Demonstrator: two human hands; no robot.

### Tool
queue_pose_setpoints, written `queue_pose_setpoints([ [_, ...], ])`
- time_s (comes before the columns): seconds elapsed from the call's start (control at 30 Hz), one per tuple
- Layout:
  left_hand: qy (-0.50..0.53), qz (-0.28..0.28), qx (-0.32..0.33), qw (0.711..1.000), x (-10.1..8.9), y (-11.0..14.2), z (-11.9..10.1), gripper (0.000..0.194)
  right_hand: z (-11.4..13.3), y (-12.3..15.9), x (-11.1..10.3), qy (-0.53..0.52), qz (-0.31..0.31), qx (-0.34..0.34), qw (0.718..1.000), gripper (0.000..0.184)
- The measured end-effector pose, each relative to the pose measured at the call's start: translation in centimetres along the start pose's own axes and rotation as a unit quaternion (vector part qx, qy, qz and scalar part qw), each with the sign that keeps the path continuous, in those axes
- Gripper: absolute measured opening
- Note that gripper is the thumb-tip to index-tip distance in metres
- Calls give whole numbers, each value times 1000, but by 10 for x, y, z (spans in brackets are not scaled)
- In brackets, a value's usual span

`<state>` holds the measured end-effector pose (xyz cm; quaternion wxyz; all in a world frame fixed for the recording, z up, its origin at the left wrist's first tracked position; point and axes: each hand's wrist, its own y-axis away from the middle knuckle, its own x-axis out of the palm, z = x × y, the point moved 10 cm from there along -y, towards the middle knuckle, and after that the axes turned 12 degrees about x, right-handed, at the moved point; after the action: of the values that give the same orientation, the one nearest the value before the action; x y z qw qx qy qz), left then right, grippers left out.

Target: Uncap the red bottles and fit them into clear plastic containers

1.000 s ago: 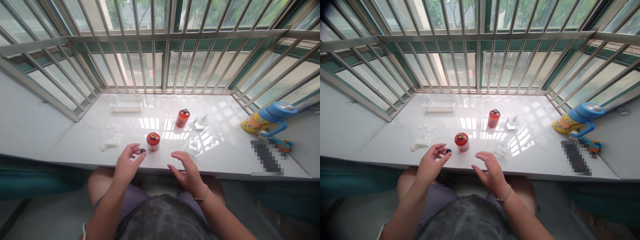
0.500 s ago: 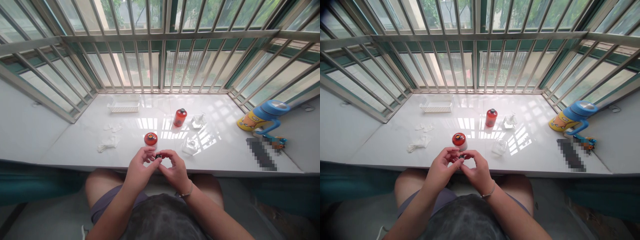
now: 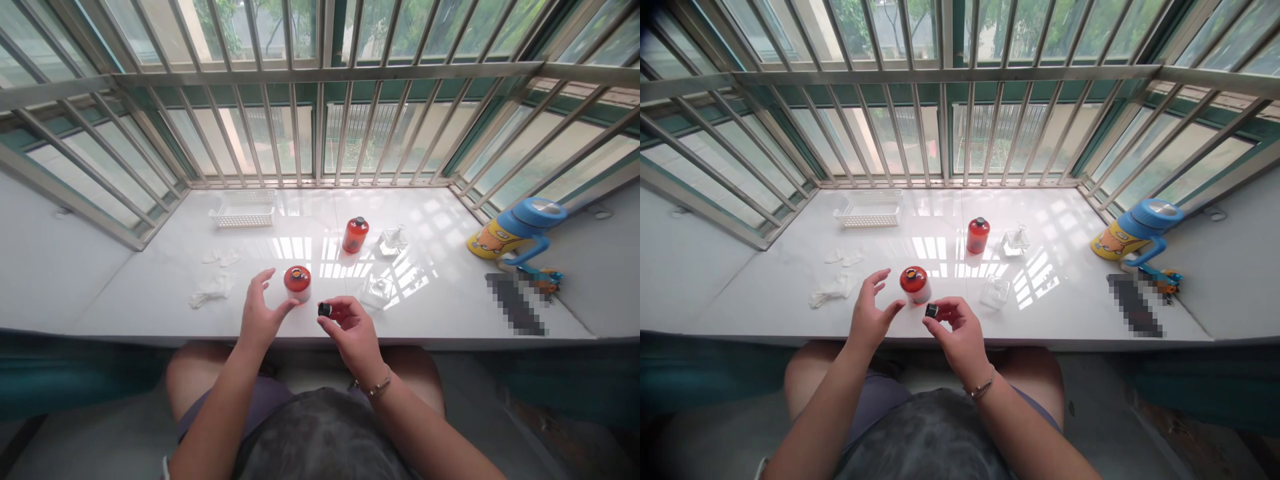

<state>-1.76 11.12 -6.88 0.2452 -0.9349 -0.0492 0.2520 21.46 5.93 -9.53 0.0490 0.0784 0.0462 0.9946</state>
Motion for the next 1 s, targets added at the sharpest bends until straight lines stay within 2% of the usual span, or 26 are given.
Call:
queue_pose_setpoints([
  [0.13, -5, 54, -78, 995, 30, -9, 45, 110, -14, -8, -7, -22, -4, 42, 999, 42],
  [0.23, 48, 102, -101, 989, 57, -12, 52, 99, -15, -13, -15, 13, -23, 38, 999, 42],
  [0.33, 66, 121, -88, 987, 70, -13, 41, 76, -11, -16, -24, 71, -44, 22, 996, 40],
  [0.4, 49, 124, -62, 989, 71, -12, 30, 69, -6, -17, -29, 107, -56, 12, 993, 39],
  [0.63, -10, 163, 27, 986, 72, 6, -5, 68, 7, -17, -37, 201, -64, -26, 977, 36],
  [1.0, 2, 203, 63, 977, 85, 22, -20, 72, 33, -8, -22, 276, -19, -112, 954, 21],
])
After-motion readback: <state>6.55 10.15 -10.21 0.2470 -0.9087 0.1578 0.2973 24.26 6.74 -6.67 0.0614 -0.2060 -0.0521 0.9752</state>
